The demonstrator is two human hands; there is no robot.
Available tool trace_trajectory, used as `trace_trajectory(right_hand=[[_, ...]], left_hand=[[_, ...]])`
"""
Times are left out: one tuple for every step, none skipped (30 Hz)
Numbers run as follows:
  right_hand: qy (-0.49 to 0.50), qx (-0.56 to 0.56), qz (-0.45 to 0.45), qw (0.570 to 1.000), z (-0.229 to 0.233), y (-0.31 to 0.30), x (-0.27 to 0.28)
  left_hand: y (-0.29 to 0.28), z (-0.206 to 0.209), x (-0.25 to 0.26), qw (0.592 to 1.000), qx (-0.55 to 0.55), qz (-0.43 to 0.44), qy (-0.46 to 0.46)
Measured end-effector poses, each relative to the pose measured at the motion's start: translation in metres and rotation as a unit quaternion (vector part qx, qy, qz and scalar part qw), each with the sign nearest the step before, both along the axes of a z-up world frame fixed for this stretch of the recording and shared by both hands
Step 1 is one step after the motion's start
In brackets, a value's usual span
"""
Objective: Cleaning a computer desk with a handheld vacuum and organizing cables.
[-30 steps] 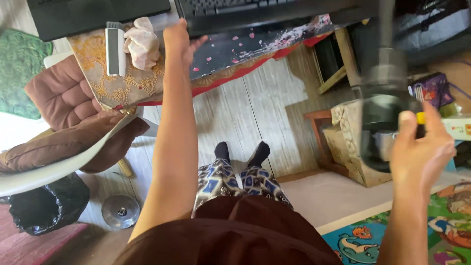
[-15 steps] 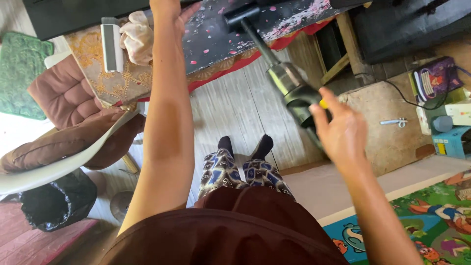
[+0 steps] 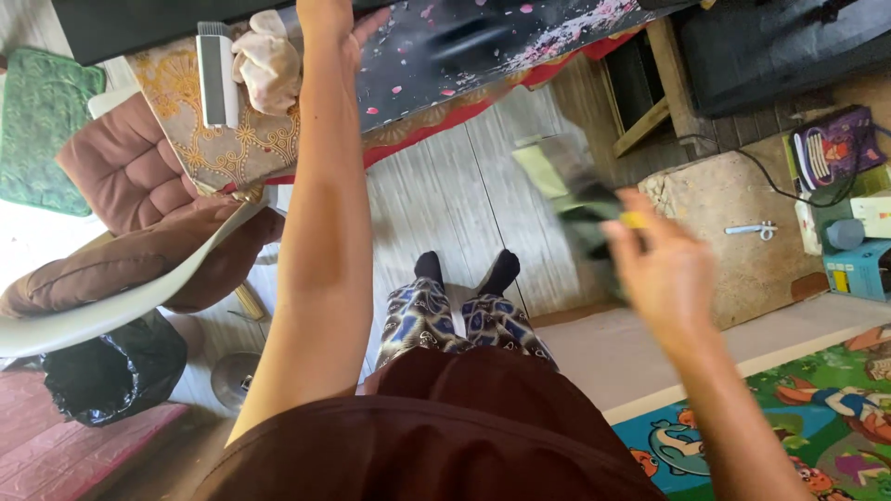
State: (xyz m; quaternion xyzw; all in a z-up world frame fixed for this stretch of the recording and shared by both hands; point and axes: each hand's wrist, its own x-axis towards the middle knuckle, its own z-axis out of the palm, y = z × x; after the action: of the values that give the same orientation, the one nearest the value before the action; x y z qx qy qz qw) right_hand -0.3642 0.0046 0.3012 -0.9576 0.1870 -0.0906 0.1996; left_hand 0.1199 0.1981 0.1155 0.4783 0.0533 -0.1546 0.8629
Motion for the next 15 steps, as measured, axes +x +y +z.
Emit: trace_trajectory(right_hand=[[0.002,-0.053,-0.024,0.998,-0.008,-0.016,-0.009],[0.004,-0.108,-0.048,0.993,-0.016,-0.034,-0.018],[0.005,-0.109,-0.049,0.993,-0.019,-0.036,-0.018],[0.021,-0.139,-0.084,0.987,-0.023,-0.040,-0.017],[0.038,-0.168,-0.118,0.978,-0.027,-0.044,-0.017],[0.037,-0.170,-0.121,0.977,-0.026,-0.031,-0.015],[0.020,-0.158,-0.098,0.982,-0.025,-0.018,-0.012],[0.003,-0.146,-0.074,0.986,-0.023,-0.007,-0.008],[0.002,-0.149,-0.076,0.986,-0.021,-0.005,-0.009],[-0.030,-0.107,-0.041,0.993,-0.019,-0.002,-0.009],[-0.062,-0.064,-0.005,0.996,-0.018,0.001,-0.010],[-0.064,-0.065,-0.005,0.996,-0.019,-0.011,-0.015],[-0.034,-0.077,-0.043,0.995,-0.020,-0.023,-0.019],[-0.006,-0.089,-0.080,0.993,-0.022,-0.035,-0.022],[-0.009,-0.089,-0.079,0.993,-0.023,-0.051,-0.026]], left_hand=[[0.001,-0.001,-0.004,1.000,0.021,0.013,-0.009],[0.000,-0.001,-0.008,0.999,0.039,0.026,-0.019],[-0.001,-0.002,-0.012,0.999,0.038,0.026,-0.019],[-0.002,-0.002,-0.016,0.998,0.046,0.043,0.008],[-0.003,-0.001,-0.021,0.996,0.054,0.061,0.034],[-0.005,-0.008,-0.022,0.996,0.052,0.059,0.033],[-0.008,-0.014,-0.023,0.996,0.052,0.066,0.026],[-0.012,-0.021,-0.023,0.996,0.052,0.072,0.021],[-0.013,-0.014,-0.036,0.996,0.049,0.070,0.020],[-0.012,-0.007,-0.048,0.995,0.054,0.076,0.040],[-0.011,0.000,-0.062,0.993,0.059,0.082,0.059],[-0.011,-0.005,-0.068,0.993,0.058,0.082,0.057],[-0.010,-0.010,-0.074,0.992,0.078,0.080,0.066],[-0.008,-0.015,-0.079,0.989,0.098,0.080,0.073],[-0.009,-0.019,-0.084,0.989,0.097,0.082,0.070]])
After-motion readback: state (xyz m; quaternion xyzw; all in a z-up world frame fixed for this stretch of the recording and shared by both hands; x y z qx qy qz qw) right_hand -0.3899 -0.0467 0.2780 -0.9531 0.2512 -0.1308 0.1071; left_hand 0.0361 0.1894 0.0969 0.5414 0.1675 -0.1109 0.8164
